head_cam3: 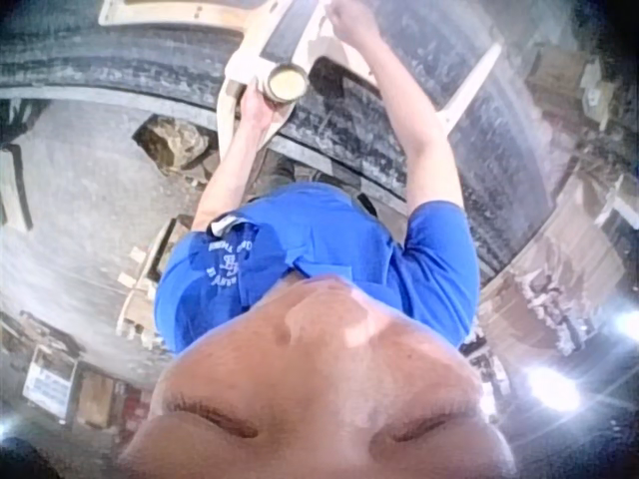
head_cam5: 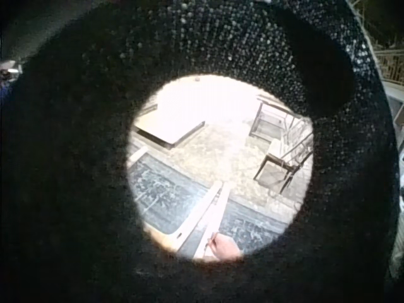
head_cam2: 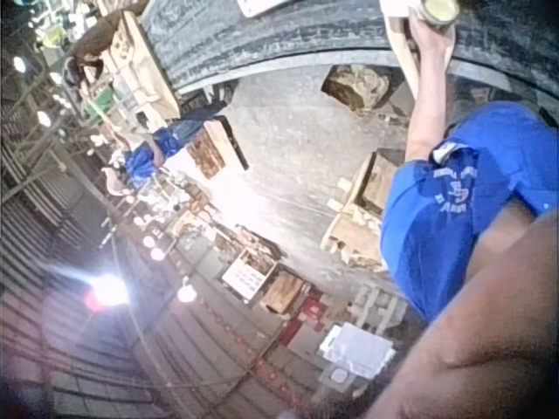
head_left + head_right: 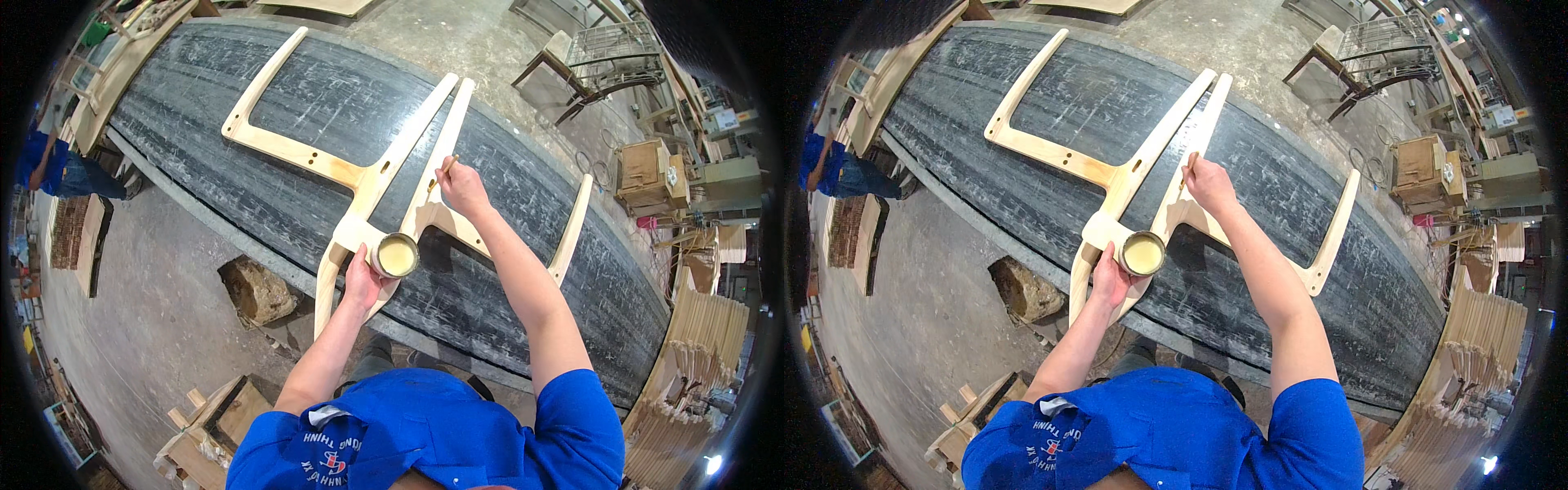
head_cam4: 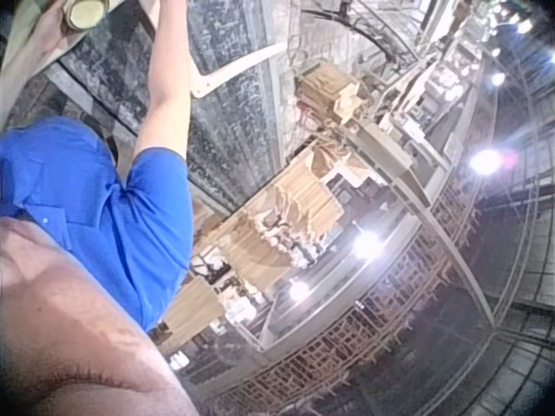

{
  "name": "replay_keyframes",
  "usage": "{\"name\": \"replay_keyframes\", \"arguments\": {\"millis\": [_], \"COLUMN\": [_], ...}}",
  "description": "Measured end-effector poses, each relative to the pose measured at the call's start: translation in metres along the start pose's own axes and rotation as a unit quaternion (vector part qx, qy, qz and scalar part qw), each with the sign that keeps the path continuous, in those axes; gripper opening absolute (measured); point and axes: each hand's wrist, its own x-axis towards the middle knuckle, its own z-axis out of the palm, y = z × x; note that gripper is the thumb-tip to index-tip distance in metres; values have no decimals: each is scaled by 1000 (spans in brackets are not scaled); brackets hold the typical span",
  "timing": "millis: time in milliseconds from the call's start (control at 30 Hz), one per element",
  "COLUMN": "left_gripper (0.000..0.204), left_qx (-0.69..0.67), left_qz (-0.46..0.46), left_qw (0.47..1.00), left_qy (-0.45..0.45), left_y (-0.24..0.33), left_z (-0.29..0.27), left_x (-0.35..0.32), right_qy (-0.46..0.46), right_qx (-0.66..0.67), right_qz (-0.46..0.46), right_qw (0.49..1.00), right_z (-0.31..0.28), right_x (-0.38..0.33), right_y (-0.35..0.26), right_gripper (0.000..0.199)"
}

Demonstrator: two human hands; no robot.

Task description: The person applies a yellowish liquid to the edges and holes of wooden chair leg frames using a small brush and a container. The person repeatedly dips the brush into the container and applies the liquid to multiple frames laid out on a workbench, then places each treated frame onto a nearby rack.

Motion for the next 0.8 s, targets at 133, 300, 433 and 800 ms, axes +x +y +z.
{"name": "replay_keyframes", "arguments": {"millis": [133,300,433,800], "left_gripper": [53,50,50,54], "left_qx": [13,1,-4,28], "left_qz": [-9,1,5,28], "left_qw": [1000,1000,1000,999], "left_qy": [23,11,15,21], "left_y": [-4,-10,-10,-19], "left_z": [5,6,8,18], "left_x": [-2,-5,-7,-12], "right_qy": [-52,-46,-67,-176], "right_qx": [4,-33,-5,-39], "right_qz": [14,10,20,-164], "right_qw": [999,998,998,970], "right_z": [-1,-7,-3,-38], "right_x": [8,10,6,25], "right_y": [-3,-3,-6,11], "right_gripper": [22,21,22,10]}}
